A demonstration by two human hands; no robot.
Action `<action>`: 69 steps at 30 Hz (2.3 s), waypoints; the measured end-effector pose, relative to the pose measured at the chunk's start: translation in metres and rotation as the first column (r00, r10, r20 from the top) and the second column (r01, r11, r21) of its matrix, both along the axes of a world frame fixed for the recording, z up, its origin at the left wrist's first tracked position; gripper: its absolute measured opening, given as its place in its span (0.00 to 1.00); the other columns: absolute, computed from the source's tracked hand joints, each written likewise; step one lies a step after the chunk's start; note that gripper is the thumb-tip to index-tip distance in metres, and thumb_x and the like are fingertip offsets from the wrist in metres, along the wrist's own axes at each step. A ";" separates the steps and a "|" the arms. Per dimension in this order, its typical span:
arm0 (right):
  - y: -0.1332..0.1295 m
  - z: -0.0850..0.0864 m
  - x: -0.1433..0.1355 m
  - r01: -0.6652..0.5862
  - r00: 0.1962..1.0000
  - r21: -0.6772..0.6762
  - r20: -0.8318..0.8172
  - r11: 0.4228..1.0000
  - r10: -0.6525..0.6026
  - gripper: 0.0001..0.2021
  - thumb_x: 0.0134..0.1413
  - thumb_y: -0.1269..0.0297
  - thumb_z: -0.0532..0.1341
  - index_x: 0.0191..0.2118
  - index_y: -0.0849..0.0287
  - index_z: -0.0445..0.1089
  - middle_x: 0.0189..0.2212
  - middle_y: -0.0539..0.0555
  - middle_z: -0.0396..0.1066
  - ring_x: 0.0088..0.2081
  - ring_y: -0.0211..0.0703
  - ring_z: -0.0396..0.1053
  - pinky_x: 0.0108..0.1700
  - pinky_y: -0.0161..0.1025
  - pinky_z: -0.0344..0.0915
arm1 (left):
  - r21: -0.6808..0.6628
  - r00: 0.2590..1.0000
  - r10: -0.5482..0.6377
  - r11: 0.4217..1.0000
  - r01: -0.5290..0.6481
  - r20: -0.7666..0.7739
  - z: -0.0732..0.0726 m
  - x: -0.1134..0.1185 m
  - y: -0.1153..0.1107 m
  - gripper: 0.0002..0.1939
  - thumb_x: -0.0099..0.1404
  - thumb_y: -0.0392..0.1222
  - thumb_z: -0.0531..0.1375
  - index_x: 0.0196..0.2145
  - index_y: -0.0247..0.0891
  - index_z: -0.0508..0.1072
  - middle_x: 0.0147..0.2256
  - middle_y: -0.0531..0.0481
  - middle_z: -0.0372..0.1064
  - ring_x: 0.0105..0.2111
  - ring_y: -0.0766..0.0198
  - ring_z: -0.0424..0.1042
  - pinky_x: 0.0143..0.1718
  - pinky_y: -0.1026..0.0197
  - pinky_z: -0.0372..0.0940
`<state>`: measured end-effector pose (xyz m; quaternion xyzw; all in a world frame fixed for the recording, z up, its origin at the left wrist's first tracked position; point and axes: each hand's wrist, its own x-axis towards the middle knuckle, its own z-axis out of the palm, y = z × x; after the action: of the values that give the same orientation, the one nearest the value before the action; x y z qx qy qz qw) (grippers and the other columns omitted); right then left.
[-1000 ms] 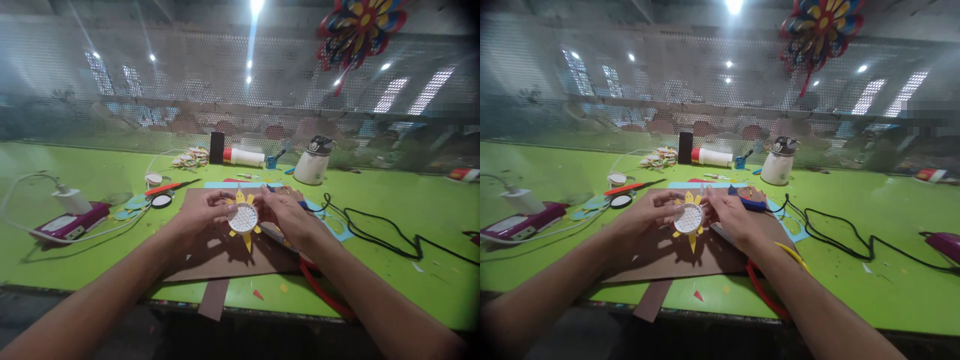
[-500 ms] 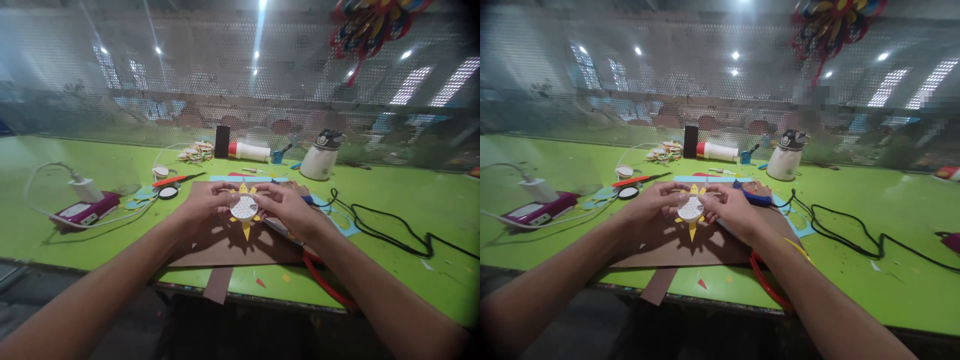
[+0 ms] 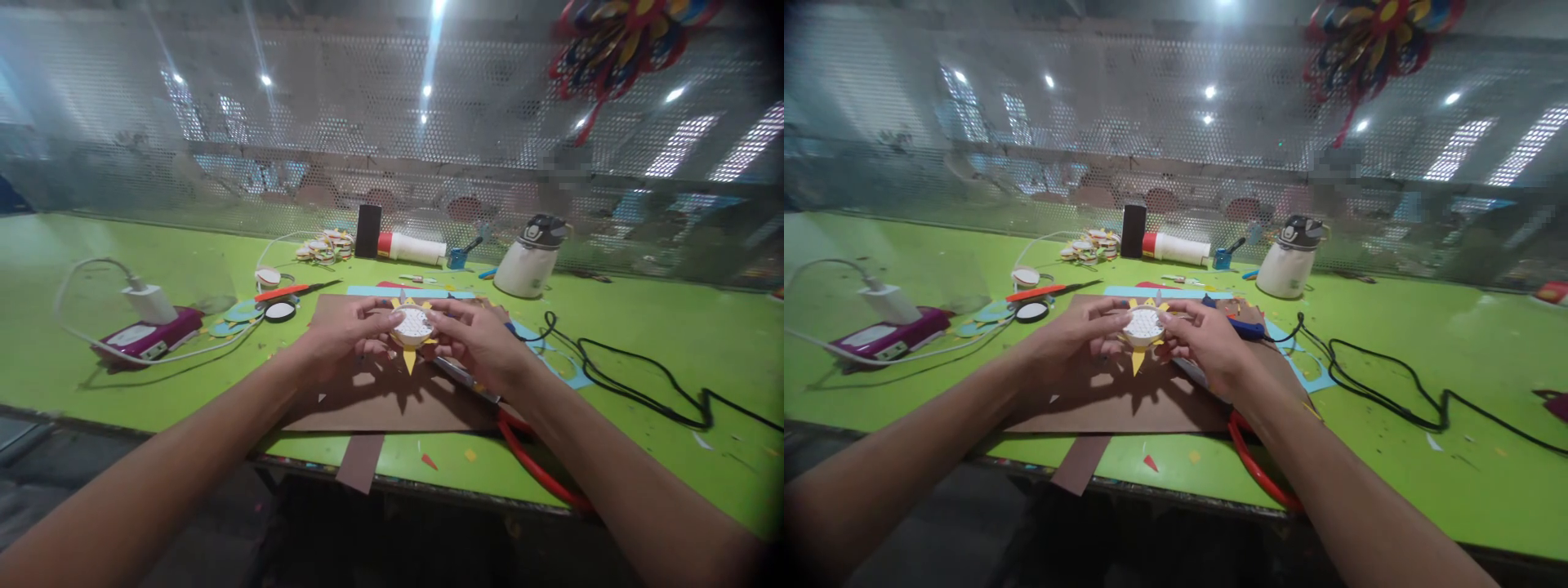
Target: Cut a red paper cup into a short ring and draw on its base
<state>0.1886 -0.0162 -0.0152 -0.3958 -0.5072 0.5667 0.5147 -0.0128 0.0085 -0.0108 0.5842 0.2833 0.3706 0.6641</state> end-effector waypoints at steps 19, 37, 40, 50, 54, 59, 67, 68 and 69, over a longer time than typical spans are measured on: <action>-0.002 0.006 -0.003 -0.058 0.986 -0.031 -0.159 0.998 0.053 0.12 0.46 0.65 0.71 0.38 0.62 0.74 0.31 0.55 0.75 0.28 0.37 0.69 0.30 0.36 0.70 | 0.015 0.995 -0.008 1.000 0.007 0.104 0.003 -0.001 -0.003 0.36 0.56 0.31 0.67 0.60 0.33 0.60 0.34 0.47 0.75 0.29 0.64 0.75 0.32 0.62 0.70; 0.000 0.000 -0.004 -0.008 0.995 -0.033 -0.100 0.999 0.005 0.16 0.45 0.64 0.72 0.42 0.59 0.72 0.32 0.53 0.74 0.30 0.39 0.70 0.31 0.37 0.70 | -0.103 0.980 -0.098 0.988 0.117 0.172 0.004 0.002 -0.004 0.16 0.62 0.32 0.61 0.49 0.33 0.69 0.41 0.42 0.72 0.30 0.66 0.72 0.28 0.66 0.71; -0.001 0.001 -0.004 0.010 0.998 -0.013 -0.066 1.000 -0.011 0.17 0.47 0.61 0.71 0.43 0.59 0.73 0.34 0.54 0.75 0.31 0.38 0.71 0.32 0.36 0.70 | -0.091 0.982 -0.086 0.991 0.102 0.167 0.004 0.002 -0.004 0.16 0.63 0.33 0.61 0.50 0.31 0.69 0.42 0.41 0.71 0.31 0.67 0.72 0.28 0.66 0.70; -0.011 0.004 -0.008 -0.074 0.997 0.017 0.010 0.997 0.074 0.41 0.46 0.63 0.72 0.64 0.60 0.54 0.26 0.51 0.75 0.28 0.38 0.71 0.31 0.35 0.69 | -0.031 0.991 -0.050 0.998 0.054 0.124 0.001 0.000 0.000 0.15 0.63 0.37 0.63 0.48 0.30 0.73 0.44 0.38 0.73 0.32 0.67 0.72 0.31 0.67 0.67; -0.011 0.006 -0.009 -0.048 0.999 0.002 0.013 0.999 0.047 0.43 0.44 0.64 0.72 0.65 0.60 0.53 0.26 0.51 0.75 0.28 0.38 0.71 0.30 0.35 0.69 | -0.039 0.992 -0.046 0.998 0.051 0.118 0.002 0.000 0.001 0.15 0.63 0.37 0.63 0.48 0.30 0.74 0.44 0.38 0.73 0.32 0.67 0.72 0.31 0.66 0.67; -0.011 0.007 -0.008 -0.042 0.999 -0.001 0.012 0.999 0.042 0.43 0.43 0.64 0.73 0.64 0.60 0.54 0.27 0.51 0.75 0.28 0.38 0.71 0.31 0.35 0.69 | -0.059 0.996 -0.032 0.998 0.037 0.087 0.003 0.000 0.000 0.14 0.63 0.37 0.63 0.47 0.30 0.75 0.41 0.40 0.74 0.30 0.69 0.71 0.31 0.66 0.67; -0.011 0.006 -0.009 -0.049 0.999 -0.011 0.007 0.999 0.050 0.40 0.43 0.65 0.73 0.62 0.58 0.58 0.28 0.51 0.75 0.28 0.39 0.71 0.31 0.36 0.69 | -0.030 0.995 -0.040 0.999 0.043 0.096 0.003 0.000 0.000 0.13 0.63 0.36 0.62 0.46 0.30 0.75 0.41 0.40 0.74 0.30 0.68 0.71 0.30 0.67 0.67; -0.010 0.006 -0.009 -0.052 0.999 -0.011 -0.002 0.999 0.052 0.40 0.43 0.65 0.72 0.63 0.58 0.58 0.28 0.51 0.74 0.28 0.39 0.71 0.30 0.36 0.69 | -0.025 0.995 -0.040 0.999 0.043 0.096 0.003 0.000 0.000 0.13 0.64 0.36 0.62 0.46 0.30 0.75 0.41 0.40 0.73 0.30 0.68 0.71 0.30 0.67 0.67; -0.010 0.006 -0.009 -0.053 0.999 -0.010 -0.010 0.999 0.053 0.40 0.43 0.65 0.72 0.63 0.59 0.57 0.28 0.50 0.74 0.28 0.38 0.71 0.30 0.35 0.69 | -0.018 0.995 -0.039 0.999 0.041 0.097 0.002 0.000 0.001 0.13 0.63 0.36 0.62 0.46 0.30 0.75 0.41 0.40 0.73 0.31 0.68 0.71 0.31 0.67 0.67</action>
<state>0.1796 -0.0262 -0.0090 -0.3821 -0.5122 0.5845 0.5001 -0.0127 0.0092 -0.0084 0.5648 0.2428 0.3821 0.6900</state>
